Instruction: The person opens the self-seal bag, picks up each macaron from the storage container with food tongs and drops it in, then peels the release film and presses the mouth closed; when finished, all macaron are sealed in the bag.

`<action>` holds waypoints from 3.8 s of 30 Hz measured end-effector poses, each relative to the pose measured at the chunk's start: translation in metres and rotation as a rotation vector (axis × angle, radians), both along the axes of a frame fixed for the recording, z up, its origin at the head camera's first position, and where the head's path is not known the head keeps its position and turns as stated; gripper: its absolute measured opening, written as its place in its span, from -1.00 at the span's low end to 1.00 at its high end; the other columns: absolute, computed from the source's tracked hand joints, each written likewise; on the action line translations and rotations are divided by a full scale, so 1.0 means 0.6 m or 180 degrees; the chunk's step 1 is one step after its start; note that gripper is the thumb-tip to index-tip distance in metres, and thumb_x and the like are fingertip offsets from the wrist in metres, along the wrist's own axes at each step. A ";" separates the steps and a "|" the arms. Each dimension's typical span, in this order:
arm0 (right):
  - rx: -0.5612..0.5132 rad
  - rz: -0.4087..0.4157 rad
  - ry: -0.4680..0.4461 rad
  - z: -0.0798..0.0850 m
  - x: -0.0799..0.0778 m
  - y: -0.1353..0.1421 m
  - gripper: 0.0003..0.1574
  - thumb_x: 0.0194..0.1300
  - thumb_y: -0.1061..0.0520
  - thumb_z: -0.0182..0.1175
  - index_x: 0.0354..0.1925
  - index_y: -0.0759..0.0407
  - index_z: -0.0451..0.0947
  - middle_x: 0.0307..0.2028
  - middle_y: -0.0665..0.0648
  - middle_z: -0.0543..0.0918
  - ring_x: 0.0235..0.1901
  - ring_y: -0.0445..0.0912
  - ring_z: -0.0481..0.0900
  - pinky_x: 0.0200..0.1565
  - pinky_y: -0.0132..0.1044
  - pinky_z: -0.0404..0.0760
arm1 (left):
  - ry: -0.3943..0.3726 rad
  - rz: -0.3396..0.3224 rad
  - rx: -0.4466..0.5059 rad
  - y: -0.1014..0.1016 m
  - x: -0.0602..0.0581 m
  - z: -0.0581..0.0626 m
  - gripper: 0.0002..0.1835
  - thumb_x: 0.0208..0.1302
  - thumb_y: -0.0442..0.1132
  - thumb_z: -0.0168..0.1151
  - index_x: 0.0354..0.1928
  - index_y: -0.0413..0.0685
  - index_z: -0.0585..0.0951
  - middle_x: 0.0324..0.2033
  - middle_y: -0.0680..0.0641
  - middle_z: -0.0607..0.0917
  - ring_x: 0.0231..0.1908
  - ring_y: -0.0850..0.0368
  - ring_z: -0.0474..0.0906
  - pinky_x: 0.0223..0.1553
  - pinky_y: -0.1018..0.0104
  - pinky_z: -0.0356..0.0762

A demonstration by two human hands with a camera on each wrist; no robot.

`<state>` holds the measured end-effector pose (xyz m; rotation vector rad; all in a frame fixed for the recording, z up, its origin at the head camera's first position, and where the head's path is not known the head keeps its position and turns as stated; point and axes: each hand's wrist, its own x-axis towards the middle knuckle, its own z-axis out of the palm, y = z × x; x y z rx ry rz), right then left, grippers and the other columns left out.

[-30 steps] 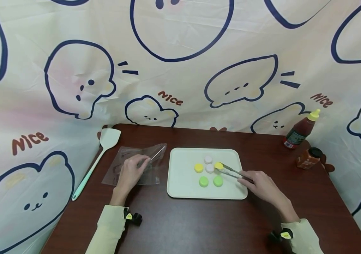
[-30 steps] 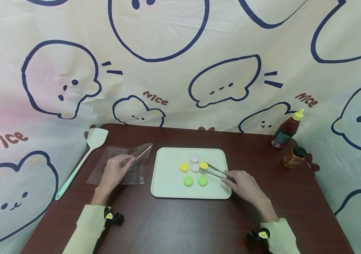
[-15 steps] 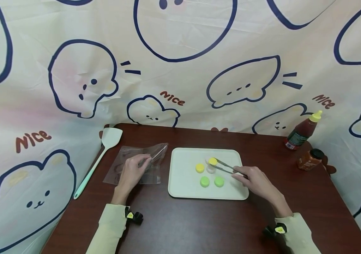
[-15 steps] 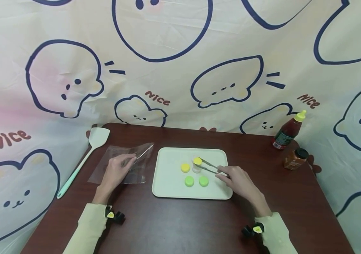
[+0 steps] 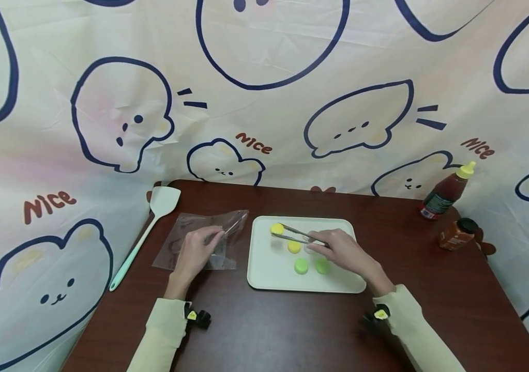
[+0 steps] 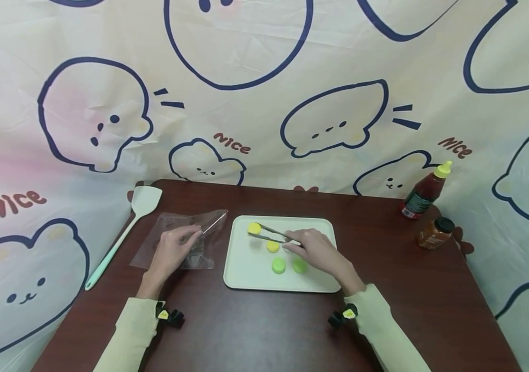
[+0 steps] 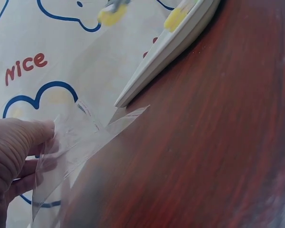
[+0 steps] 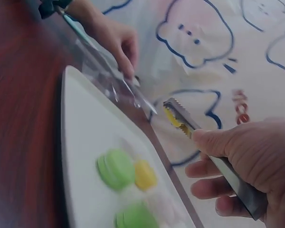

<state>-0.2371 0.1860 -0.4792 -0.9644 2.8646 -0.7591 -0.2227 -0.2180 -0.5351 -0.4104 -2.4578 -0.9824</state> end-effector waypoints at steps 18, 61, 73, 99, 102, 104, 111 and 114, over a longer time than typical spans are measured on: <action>0.0178 0.0665 0.0242 -0.002 -0.067 -0.159 -0.76 0.56 -0.03 0.24 -0.24 0.05 0.66 -0.47 -0.11 0.66 -0.53 -0.23 0.42 -0.47 -0.37 0.40 | -0.0303 0.0101 -0.0025 0.011 0.002 0.000 -0.80 0.44 -0.21 0.38 -0.02 -0.14 0.80 -0.10 -0.13 0.83 -0.10 -0.04 0.79 -0.12 -0.01 0.74; 0.0368 0.0915 0.0140 -0.025 -0.068 -0.187 -0.65 0.55 0.00 0.24 -0.42 0.01 0.47 -0.62 -0.14 0.28 -0.59 -0.27 0.20 -0.52 -0.38 0.18 | -0.0450 0.0070 0.0074 0.019 0.001 0.001 -0.86 0.56 -0.15 0.23 -0.03 0.00 0.70 -0.23 -0.01 0.80 -0.39 0.20 0.60 -0.34 0.18 0.55; 0.0630 0.1009 0.0008 -0.026 -0.055 -0.198 -0.66 0.55 -0.03 0.24 -0.42 -0.02 0.49 -0.61 -0.15 0.32 -0.59 -0.28 0.24 -0.55 -0.38 0.23 | -0.0609 0.0065 -0.0161 0.016 0.003 -0.002 -0.86 0.48 -0.19 0.34 -0.06 -0.05 0.77 -0.11 -0.07 0.79 -0.08 -0.03 0.71 -0.06 -0.04 0.68; 0.0619 0.1156 -0.0208 -0.008 -0.038 -0.167 -0.71 0.51 -0.01 0.29 -0.41 -0.02 0.58 -0.63 -0.17 0.30 -0.62 -0.31 0.19 -0.55 -0.41 0.19 | -0.0138 -0.0295 0.0036 0.004 0.003 0.003 -0.83 0.44 -0.26 0.37 -0.03 -0.16 0.77 -0.05 -0.10 0.80 0.02 -0.05 0.72 0.03 -0.06 0.66; 0.0468 0.1142 -0.0340 -0.003 -0.044 -0.152 -0.69 0.54 -0.02 0.26 -0.38 0.04 0.62 -0.63 -0.18 0.26 -0.61 -0.32 0.18 -0.52 -0.41 0.20 | -0.0232 -0.0310 0.0041 0.007 0.004 0.005 -0.82 0.46 -0.23 0.36 -0.02 -0.15 0.77 -0.06 -0.09 0.80 0.00 -0.03 0.73 0.01 -0.05 0.68; 0.0343 0.1124 -0.0432 0.005 -0.048 -0.143 -0.69 0.54 -0.02 0.26 -0.35 0.10 0.66 -0.62 -0.19 0.24 -0.61 -0.32 0.18 -0.51 -0.41 0.21 | -0.0231 -0.0287 0.0028 0.009 0.003 0.007 -0.83 0.45 -0.24 0.36 -0.04 -0.14 0.78 -0.09 -0.09 0.80 -0.03 -0.03 0.74 -0.01 -0.04 0.68; 0.0070 0.1026 -0.0449 0.029 -0.053 -0.132 -0.75 0.52 0.04 0.28 -0.09 0.17 0.78 -0.58 -0.14 0.39 -0.60 -0.28 0.21 -0.48 -0.38 0.26 | -0.0268 -0.0199 -0.0057 0.014 0.003 0.008 -0.90 0.47 -0.26 0.34 -0.08 -0.08 0.74 -0.21 -0.03 0.81 -0.25 0.11 0.71 -0.20 0.07 0.66; 0.0163 0.0980 -0.0241 0.027 -0.049 -0.142 -0.74 0.52 -0.01 0.28 -0.05 0.12 0.78 -0.48 -0.13 0.56 -0.57 -0.29 0.27 -0.47 -0.38 0.31 | -0.0298 -0.0197 -0.0068 0.015 0.005 0.007 -0.90 0.49 -0.25 0.32 -0.06 -0.06 0.73 -0.23 0.00 0.81 -0.36 0.19 0.65 -0.28 0.13 0.61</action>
